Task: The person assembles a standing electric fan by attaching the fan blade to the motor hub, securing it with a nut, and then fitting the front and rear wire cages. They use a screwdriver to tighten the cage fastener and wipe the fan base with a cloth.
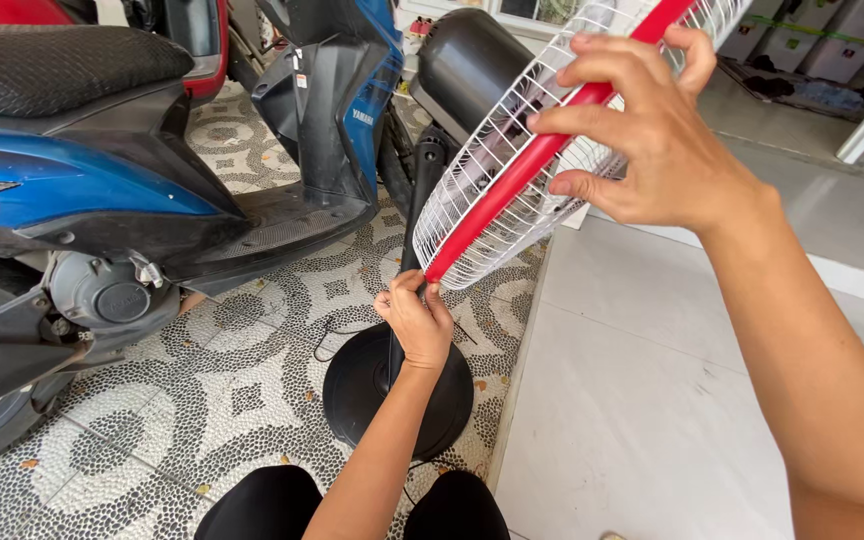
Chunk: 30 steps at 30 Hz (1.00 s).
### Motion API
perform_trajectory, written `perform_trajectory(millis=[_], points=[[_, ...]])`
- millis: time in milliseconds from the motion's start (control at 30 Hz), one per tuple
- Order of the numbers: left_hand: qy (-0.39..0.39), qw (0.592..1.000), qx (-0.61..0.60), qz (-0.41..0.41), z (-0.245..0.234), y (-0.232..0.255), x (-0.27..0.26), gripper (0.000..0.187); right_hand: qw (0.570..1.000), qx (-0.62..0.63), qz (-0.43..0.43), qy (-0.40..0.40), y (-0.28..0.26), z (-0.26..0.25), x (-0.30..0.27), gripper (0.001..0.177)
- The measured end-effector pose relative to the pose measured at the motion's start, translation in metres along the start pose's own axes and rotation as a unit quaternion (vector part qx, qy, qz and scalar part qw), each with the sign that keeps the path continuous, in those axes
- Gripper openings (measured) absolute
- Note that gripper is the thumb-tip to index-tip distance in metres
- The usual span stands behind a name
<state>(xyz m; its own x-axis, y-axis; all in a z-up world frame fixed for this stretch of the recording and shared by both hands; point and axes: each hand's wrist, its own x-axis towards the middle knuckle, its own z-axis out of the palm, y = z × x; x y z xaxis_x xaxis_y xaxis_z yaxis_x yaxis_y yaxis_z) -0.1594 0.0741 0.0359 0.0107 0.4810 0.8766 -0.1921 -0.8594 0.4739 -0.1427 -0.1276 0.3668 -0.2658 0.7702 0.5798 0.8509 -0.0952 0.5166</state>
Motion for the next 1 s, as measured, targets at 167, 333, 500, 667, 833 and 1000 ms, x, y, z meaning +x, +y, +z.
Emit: perform_trajectory(millis=[167, 333, 500, 667, 833, 1000], points=[[0.002, 1.0, -0.003, -0.008, -0.004, -0.003, 0.004, 0.018, 0.997, -0.053, -0.044, 0.036, 0.008, 0.014, -0.002, 0.037], [0.009, 1.0, 0.011, -0.001, -0.004, -0.003, 0.008, 0.02, 0.989, -0.074, -0.115, 0.049, 0.006, 0.012, 0.009, 0.024], [0.01, 1.0, 0.011, -0.01, -0.005, -0.007, 0.009, 0.018, 0.993, -0.082, -0.089, -0.006, -0.01, -0.01, 0.028, 0.028], [0.013, 1.0, 0.013, -0.004, -0.005, -0.01, 0.012, 0.018, 0.984, -0.166, -0.067, -0.004, -0.037, -0.018, 0.041, 0.025], [0.002, 0.999, 0.02, -0.025, -0.013, -0.004, 0.02, 0.018, 0.954, -0.261, -0.145, 0.016, -0.046, -0.017, 0.049, 0.019], [-0.004, 0.999, -0.013, -0.032, -0.044, 0.03, 0.047, 0.033, 0.952, -0.243, -0.183, 0.025, -0.04, -0.017, 0.048, 0.022]])
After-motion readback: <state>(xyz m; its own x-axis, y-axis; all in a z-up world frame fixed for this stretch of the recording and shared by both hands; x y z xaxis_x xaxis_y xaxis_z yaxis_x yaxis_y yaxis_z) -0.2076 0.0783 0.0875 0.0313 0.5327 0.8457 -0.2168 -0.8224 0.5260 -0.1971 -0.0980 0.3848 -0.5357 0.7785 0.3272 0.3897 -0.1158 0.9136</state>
